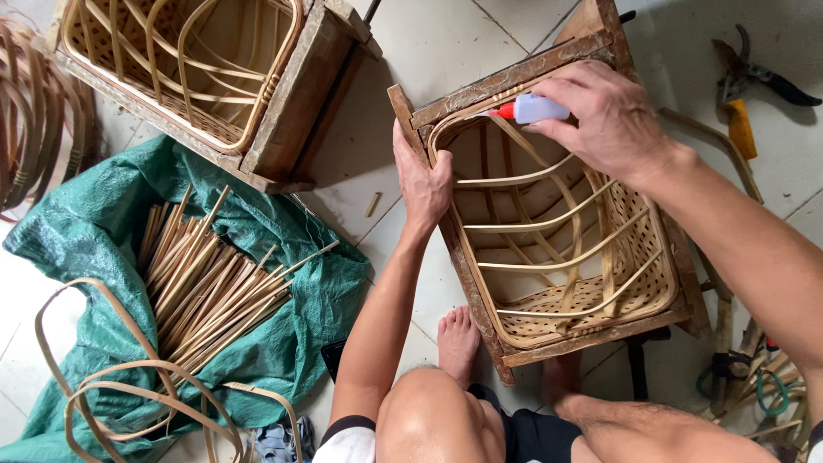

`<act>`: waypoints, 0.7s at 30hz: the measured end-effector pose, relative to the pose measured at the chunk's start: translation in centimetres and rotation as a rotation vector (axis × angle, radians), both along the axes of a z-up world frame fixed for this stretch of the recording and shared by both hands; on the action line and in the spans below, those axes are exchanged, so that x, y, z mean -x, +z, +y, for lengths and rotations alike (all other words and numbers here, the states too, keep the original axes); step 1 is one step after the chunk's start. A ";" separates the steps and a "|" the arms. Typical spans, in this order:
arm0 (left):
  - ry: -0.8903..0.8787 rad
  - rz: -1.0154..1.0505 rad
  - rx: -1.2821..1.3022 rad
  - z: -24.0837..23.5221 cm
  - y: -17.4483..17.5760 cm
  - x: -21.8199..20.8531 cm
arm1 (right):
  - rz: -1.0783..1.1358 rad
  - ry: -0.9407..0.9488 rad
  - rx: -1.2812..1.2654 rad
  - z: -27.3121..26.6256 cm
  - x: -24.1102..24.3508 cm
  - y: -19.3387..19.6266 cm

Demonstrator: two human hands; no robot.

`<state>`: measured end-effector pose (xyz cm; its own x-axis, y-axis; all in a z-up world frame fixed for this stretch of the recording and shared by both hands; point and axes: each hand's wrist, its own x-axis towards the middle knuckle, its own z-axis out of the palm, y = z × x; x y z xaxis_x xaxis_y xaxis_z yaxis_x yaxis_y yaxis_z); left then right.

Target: The person inserts thin bamboo strips into a rectangular basket frame, tapping them into place with a hammer. They then apply glue along the basket's rim and edges to secure the strips. The person works on a single basket throughout the clip.

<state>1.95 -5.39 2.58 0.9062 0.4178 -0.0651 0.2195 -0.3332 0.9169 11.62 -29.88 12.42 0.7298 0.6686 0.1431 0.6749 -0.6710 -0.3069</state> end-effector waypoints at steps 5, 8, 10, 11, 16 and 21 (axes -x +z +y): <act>0.002 0.023 -0.050 0.0 0.0 -0.1 | -0.089 0.011 0.043 0.2 -0.2 -1.1; 0.010 0.037 -0.039 0.0 0.0 -0.1 | -0.132 0.020 0.051 0.5 -0.1 -1.0; 0.013 0.033 -0.051 0.0 0.0 -0.1 | -0.136 0.027 0.059 0.9 -0.1 -0.6; 0.013 0.031 -0.056 -0.1 0.0 -0.1 | -0.136 0.029 0.064 1.0 -0.1 -0.5; 0.012 0.037 -0.043 0.0 0.0 0.0 | -0.159 0.028 0.100 1.4 0.0 0.3; 0.012 0.041 -0.044 -0.1 0.0 -0.1 | -0.228 0.070 0.143 1.8 -0.2 0.0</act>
<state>2.04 -5.44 2.58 0.8980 0.4320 -0.0840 0.2613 -0.3699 0.8915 11.77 -28.11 12.43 0.6405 0.7418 0.1988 0.7622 -0.6456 -0.0468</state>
